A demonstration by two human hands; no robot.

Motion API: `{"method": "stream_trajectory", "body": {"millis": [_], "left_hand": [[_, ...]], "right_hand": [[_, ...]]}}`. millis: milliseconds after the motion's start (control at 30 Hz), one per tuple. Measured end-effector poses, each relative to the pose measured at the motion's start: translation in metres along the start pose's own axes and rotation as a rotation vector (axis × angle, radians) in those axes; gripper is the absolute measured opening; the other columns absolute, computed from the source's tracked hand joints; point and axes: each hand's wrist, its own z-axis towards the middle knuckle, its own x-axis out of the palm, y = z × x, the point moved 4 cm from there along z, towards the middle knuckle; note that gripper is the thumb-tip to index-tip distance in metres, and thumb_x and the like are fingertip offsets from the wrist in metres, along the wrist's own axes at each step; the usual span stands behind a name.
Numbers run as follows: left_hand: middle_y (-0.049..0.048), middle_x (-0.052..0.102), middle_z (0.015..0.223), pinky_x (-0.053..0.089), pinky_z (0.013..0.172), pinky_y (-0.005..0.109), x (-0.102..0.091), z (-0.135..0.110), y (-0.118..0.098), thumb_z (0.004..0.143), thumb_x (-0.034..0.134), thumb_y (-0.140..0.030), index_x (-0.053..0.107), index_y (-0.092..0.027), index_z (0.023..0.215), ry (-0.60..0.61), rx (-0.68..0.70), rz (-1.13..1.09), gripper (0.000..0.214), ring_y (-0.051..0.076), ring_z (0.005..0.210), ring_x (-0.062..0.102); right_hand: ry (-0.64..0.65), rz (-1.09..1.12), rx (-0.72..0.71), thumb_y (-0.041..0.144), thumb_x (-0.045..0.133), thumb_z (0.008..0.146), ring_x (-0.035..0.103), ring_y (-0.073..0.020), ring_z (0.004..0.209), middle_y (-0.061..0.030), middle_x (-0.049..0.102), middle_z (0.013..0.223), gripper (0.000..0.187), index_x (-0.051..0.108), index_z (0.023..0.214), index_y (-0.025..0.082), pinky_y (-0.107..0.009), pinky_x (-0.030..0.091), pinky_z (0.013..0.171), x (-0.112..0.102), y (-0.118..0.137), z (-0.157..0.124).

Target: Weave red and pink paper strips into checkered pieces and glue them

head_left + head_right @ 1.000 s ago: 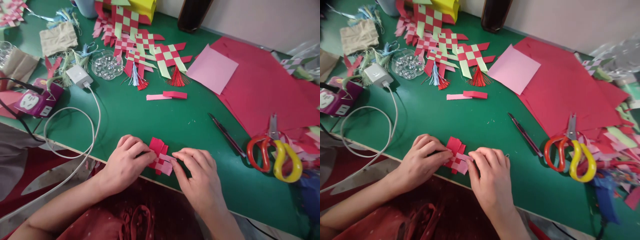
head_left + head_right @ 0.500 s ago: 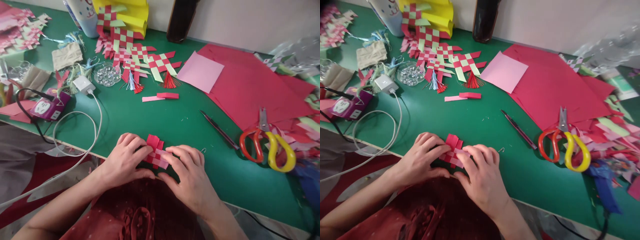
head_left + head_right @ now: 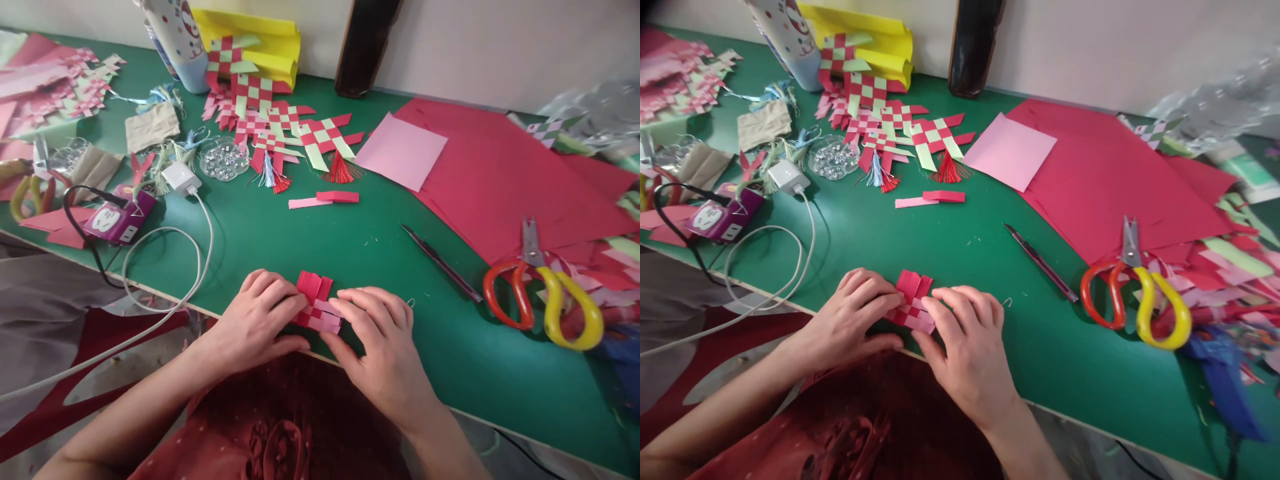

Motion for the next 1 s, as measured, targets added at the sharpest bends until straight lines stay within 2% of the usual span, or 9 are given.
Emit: {"method": "stream_trajectory", "body": {"millis": [167, 233, 367, 567, 667, 733, 833, 900, 1000], "left_hand": [[0.0074, 0.066, 0.107, 0.046, 0.1, 0.043, -0.002, -0.014, -0.014, 0.092, 0.062, -0.022, 0.062, -0.017, 0.108, -0.211, 0.074, 0.042, 0.016, 0.022, 0.106, 0.058], [0.0072, 0.067, 0.114, 0.044, 0.107, 0.042, 0.004, -0.021, -0.02, 0.094, 0.06, -0.024, 0.062, -0.017, 0.116, -0.166, 0.133, 0.058, 0.024, 0.022, 0.113, 0.059], [0.0064, 0.064, 0.128, 0.035, 0.116, 0.045, 0.017, -0.029, -0.024, 0.096, 0.056, -0.041, 0.056, -0.019, 0.133, -0.045, 0.144, 0.15, 0.043, 0.024, 0.127, 0.054], [0.0058, 0.064, 0.13, 0.032, 0.119, 0.045, 0.02, -0.028, -0.023, 0.096, 0.057, -0.039, 0.057, -0.02, 0.131, -0.009, 0.126, 0.157, 0.04, 0.023, 0.129, 0.053], [0.0071, 0.065, 0.129, 0.035, 0.118, 0.046, 0.02, -0.027, -0.023, 0.095, 0.058, -0.039, 0.058, -0.02, 0.13, -0.01, 0.125, 0.158, 0.04, 0.023, 0.127, 0.055], [0.0073, 0.066, 0.127, 0.035, 0.117, 0.047, 0.02, -0.027, -0.024, 0.095, 0.058, -0.038, 0.059, -0.02, 0.13, -0.03, 0.126, 0.157, 0.039, 0.024, 0.126, 0.056], [0.0069, 0.065, 0.128, 0.036, 0.117, 0.047, 0.022, -0.028, -0.023, 0.094, 0.06, -0.035, 0.058, -0.02, 0.13, -0.039, 0.115, 0.158, 0.04, 0.024, 0.127, 0.055], [0.0065, 0.065, 0.13, 0.035, 0.118, 0.047, 0.024, -0.029, -0.024, 0.094, 0.06, -0.034, 0.058, -0.02, 0.132, -0.016, 0.105, 0.158, 0.04, 0.024, 0.128, 0.055], [0.0063, 0.065, 0.129, 0.033, 0.119, 0.046, 0.02, -0.028, -0.025, 0.095, 0.058, -0.036, 0.057, -0.02, 0.132, 0.002, 0.103, 0.143, 0.04, 0.023, 0.127, 0.056]], "right_hand": [[-0.026, 0.0, -0.019, 0.021, 0.061, 0.092, 0.057, -0.0235, 0.106, -0.0029, 0.073, 0.109, 0.02, 0.066, 0.111, 0.023, -0.043, 0.039, 0.094, -0.008, -0.004, -0.01], [-0.007, 0.0, -0.046, 0.022, 0.061, 0.093, 0.057, -0.0234, 0.107, -0.0015, 0.073, 0.111, 0.02, 0.068, 0.111, 0.024, -0.043, 0.038, 0.095, -0.006, -0.002, -0.012], [0.04, -0.011, -0.086, 0.023, 0.061, 0.093, 0.057, -0.0238, 0.111, -0.0004, 0.073, 0.114, 0.016, 0.07, 0.106, 0.025, -0.044, 0.036, 0.097, 0.0, -0.001, -0.017], [0.027, -0.016, -0.088, 0.023, 0.062, 0.092, 0.059, -0.0223, 0.108, -0.0002, 0.074, 0.107, 0.012, 0.072, 0.099, 0.025, -0.044, 0.038, 0.096, -0.011, -0.013, -0.026], [-0.081, -0.034, -0.044, 0.018, 0.062, 0.089, 0.064, -0.0205, 0.096, -0.0027, 0.074, 0.093, 0.01, 0.072, 0.089, 0.021, -0.042, 0.046, 0.091, -0.021, -0.013, -0.024], [-0.108, -0.036, -0.075, 0.015, 0.061, 0.089, 0.065, -0.0206, 0.098, -0.0056, 0.074, 0.095, 0.012, 0.072, 0.094, 0.018, -0.039, 0.051, 0.091, -0.02, -0.005, -0.022], [0.013, -0.06, -0.229, 0.019, 0.056, 0.093, 0.058, -0.0232, 0.123, -0.0098, 0.068, 0.125, 0.029, 0.066, 0.119, 0.012, -0.042, 0.046, 0.106, -0.004, 0.013, -0.022], [0.09, -0.115, -0.248, 0.023, 0.053, 0.096, 0.05, -0.0242, 0.132, -0.0102, 0.06, 0.138, 0.037, 0.059, 0.13, 0.01, -0.045, 0.04, 0.113, 0.007, 0.018, -0.027], [0.13, -0.172, -0.234, 0.023, 0.051, 0.097, 0.048, -0.0243, 0.135, -0.0098, 0.055, 0.143, 0.041, 0.054, 0.135, 0.01, -0.046, 0.039, 0.114, 0.013, 0.015, -0.037]]}}
